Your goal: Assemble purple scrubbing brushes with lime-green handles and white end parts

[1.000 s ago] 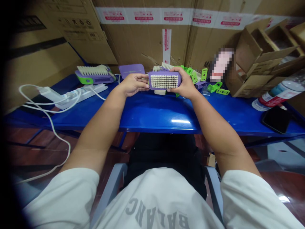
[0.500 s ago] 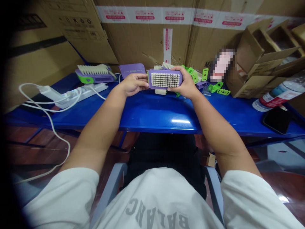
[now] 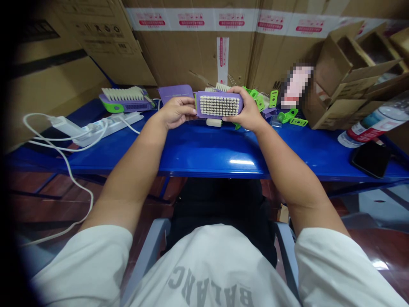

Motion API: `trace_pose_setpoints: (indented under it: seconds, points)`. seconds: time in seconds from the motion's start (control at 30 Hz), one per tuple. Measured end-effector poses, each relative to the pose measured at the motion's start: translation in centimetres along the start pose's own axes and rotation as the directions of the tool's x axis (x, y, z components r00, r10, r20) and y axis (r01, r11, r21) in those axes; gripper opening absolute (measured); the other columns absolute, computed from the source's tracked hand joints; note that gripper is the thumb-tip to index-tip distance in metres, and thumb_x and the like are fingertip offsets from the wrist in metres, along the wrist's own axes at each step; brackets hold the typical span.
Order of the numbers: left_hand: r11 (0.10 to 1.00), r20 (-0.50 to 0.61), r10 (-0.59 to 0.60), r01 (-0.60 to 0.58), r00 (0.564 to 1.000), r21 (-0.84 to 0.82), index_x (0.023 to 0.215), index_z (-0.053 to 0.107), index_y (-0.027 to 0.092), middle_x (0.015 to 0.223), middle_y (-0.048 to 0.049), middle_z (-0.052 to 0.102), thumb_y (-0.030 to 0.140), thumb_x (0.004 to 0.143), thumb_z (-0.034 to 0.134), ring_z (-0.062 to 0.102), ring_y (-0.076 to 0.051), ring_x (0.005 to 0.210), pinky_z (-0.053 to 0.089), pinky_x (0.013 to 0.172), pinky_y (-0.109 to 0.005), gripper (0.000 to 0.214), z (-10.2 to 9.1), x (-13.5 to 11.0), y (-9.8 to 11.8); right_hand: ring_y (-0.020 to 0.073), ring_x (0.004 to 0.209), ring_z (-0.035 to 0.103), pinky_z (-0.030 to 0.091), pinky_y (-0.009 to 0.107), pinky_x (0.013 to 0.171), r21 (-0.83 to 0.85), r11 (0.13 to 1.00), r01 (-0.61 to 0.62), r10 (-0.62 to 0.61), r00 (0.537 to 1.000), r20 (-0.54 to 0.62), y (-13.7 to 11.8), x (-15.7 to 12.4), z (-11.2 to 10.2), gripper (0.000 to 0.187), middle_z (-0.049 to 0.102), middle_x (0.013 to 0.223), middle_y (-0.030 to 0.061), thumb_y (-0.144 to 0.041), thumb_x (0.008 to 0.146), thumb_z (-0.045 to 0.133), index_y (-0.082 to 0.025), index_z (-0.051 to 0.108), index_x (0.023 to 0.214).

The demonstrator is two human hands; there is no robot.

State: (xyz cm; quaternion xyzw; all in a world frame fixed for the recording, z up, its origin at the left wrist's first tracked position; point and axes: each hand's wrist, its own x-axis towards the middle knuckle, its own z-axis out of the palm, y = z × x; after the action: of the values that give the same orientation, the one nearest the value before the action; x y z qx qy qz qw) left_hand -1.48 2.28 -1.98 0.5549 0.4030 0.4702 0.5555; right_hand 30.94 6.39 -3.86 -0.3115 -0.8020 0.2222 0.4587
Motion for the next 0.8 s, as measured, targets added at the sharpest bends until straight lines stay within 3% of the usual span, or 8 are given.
trace_pose_setpoints:
  seconds: [0.13, 0.27, 0.47, 0.67, 0.8]
  points:
    - [1.0, -0.019, 0.002, -0.002, 1.0, 0.01, 0.11, 0.088, 0.016, 0.101, -0.0046, 0.089, -0.001, 0.078, 0.085, 0.085, -0.018, 0.093, 0.07, 0.11, -0.04, 0.036, 0.17, -0.06, 0.09, 0.0503, 0.149, 0.071, 0.052, 0.083, 0.138, -0.029, 1.0, 0.007, -0.007, 1.0, 0.001, -0.18, -0.01, -0.05, 0.119, 0.076, 0.154, 0.0093, -0.089, 0.043, 0.113, -0.036, 0.07, 0.14]
    - [1.0, -0.01, -0.014, 0.014, 1.0, 0.017, 0.113, 0.09, 0.014, 0.115, -0.0097, 0.091, -0.003, 0.08, 0.085, 0.089, -0.025, 0.111, 0.069, 0.115, -0.043, 0.037, 0.33, -0.18, 0.15, 0.0516, 0.149, 0.071, 0.051, 0.085, 0.139, -0.061, 0.998, -0.015, 0.015, 1.0, -0.005, -0.73, -0.11, -0.08, 0.116, 0.078, 0.151, 0.0085, -0.088, 0.041, 0.114, -0.037, 0.073, 0.137]
    - [0.999, 0.014, -0.033, 0.033, 0.999, 0.03, 0.111, 0.093, 0.015, 0.114, -0.0096, 0.093, -0.006, 0.082, 0.085, 0.09, -0.029, 0.121, 0.071, 0.116, -0.045, 0.036, -0.12, 0.06, -0.17, 0.0536, 0.154, 0.068, 0.047, 0.087, 0.141, -0.057, 0.998, -0.019, 0.019, 1.0, 0.012, -0.88, -0.17, -0.01, 0.118, 0.079, 0.151, 0.0088, -0.083, 0.041, 0.117, -0.036, 0.072, 0.14]
    - [0.999, 0.014, -0.022, 0.021, 1.0, 0.027, 0.112, 0.09, 0.012, 0.114, -0.0117, 0.091, -0.008, 0.083, 0.087, 0.09, -0.025, 0.113, 0.068, 0.12, -0.045, 0.035, 0.11, 0.09, -0.43, 0.0543, 0.156, 0.067, 0.044, 0.087, 0.143, -0.057, 0.998, -0.011, 0.011, 1.0, 0.002, -0.6, -0.15, -0.13, 0.116, 0.079, 0.152, 0.0099, -0.077, 0.04, 0.12, -0.035, 0.073, 0.138]
    - [0.998, -0.017, -0.018, 0.019, 1.0, 0.052, 0.109, 0.083, 0.015, 0.1, -0.0057, 0.088, -0.009, 0.08, 0.088, 0.088, -0.022, 0.105, 0.068, 0.117, -0.044, 0.038, 0.35, 0.07, -0.42, 0.0539, 0.156, 0.067, 0.044, 0.087, 0.143, -0.055, 0.998, -0.015, 0.015, 1.0, 0.001, -0.58, -0.17, -0.06, 0.116, 0.079, 0.152, 0.0093, -0.075, 0.041, 0.121, -0.035, 0.073, 0.138]
